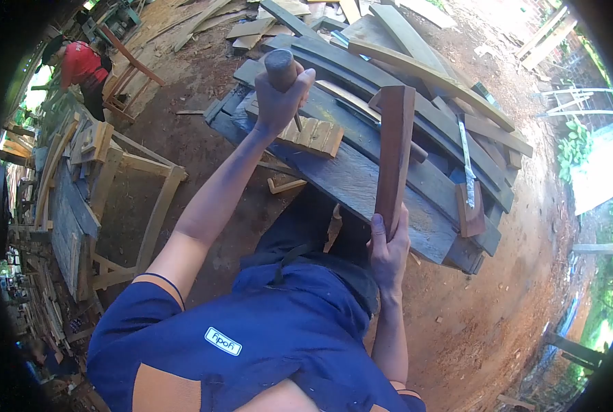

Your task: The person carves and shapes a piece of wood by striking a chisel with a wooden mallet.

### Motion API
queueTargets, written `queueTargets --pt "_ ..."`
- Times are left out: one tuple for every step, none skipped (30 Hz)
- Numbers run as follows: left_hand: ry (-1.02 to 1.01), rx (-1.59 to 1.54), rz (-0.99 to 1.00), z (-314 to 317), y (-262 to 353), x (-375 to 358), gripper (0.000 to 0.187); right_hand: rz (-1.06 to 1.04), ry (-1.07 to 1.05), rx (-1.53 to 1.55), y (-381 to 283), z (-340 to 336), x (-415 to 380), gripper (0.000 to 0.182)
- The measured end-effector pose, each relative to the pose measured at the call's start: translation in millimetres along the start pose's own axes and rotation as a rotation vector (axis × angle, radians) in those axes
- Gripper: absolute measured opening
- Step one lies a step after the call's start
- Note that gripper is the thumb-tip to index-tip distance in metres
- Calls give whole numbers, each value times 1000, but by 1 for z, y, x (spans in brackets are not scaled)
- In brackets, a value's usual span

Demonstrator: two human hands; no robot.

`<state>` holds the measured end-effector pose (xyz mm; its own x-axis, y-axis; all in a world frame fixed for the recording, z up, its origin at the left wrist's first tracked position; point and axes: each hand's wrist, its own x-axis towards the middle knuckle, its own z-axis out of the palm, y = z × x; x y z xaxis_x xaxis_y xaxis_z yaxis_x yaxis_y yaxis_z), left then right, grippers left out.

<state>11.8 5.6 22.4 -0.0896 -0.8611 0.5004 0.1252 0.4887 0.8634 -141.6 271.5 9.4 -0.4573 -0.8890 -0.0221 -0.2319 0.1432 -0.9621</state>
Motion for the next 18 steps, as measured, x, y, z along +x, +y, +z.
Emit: queueTargets --pt "1 1 -2 0 0 0 20 9 -10 -1 0 1 0 40" --pt "-7 13 1 0 -1 0 20 19 -20 -1 1 1 -1 41" --pt "-15 25 5 0 -1 0 20 20 -22 -1 2 2 0 41" --pt "-14 26 3 0 -1 0 20 23 -20 2 3 2 -1 41" --pt "-15 21 2 0 -1 -1 19 28 -19 4 4 2 -1 41" --pt "-16 15 1 1 1 -1 18 29 -21 5 4 2 -1 41" --pt "-15 17 0 2 2 -1 18 38 -24 11 3 2 0 40" --pt "-21 41 22 3 3 -1 17 46 -27 18 2 2 1 40" --pt "-28 64 43 5 5 -2 15 47 -29 18 -2 2 2 40" --pt "-27 66 42 10 5 -4 15 32 -23 49 -9 2 5 40" --pt "-22 71 119 17 6 -6 13 16 -18 83 -16 3 7 40" --pt "-17 79 196 23 8 -9 12 17 -23 86 -22 4 10 40" --pt "-77 105 239 27 7 -13 12 -99 81 111 -28 5 14 38" --pt "-136 131 280 32 7 -18 13 -215 183 137 -35 6 16 37" --pt "-172 123 349 39 11 -23 16 -305 182 199 -50 4 19 36" --pt "-226 176 279 41 9 -29 20 -397 176 269 -64 5 22 35" --pt "-285 233 345 46 6 -32 21 -479 214 372 -70 10 25 35" --pt "-344 273 305 49 5 -37 22 -485 201 380 -65 13 28 35"
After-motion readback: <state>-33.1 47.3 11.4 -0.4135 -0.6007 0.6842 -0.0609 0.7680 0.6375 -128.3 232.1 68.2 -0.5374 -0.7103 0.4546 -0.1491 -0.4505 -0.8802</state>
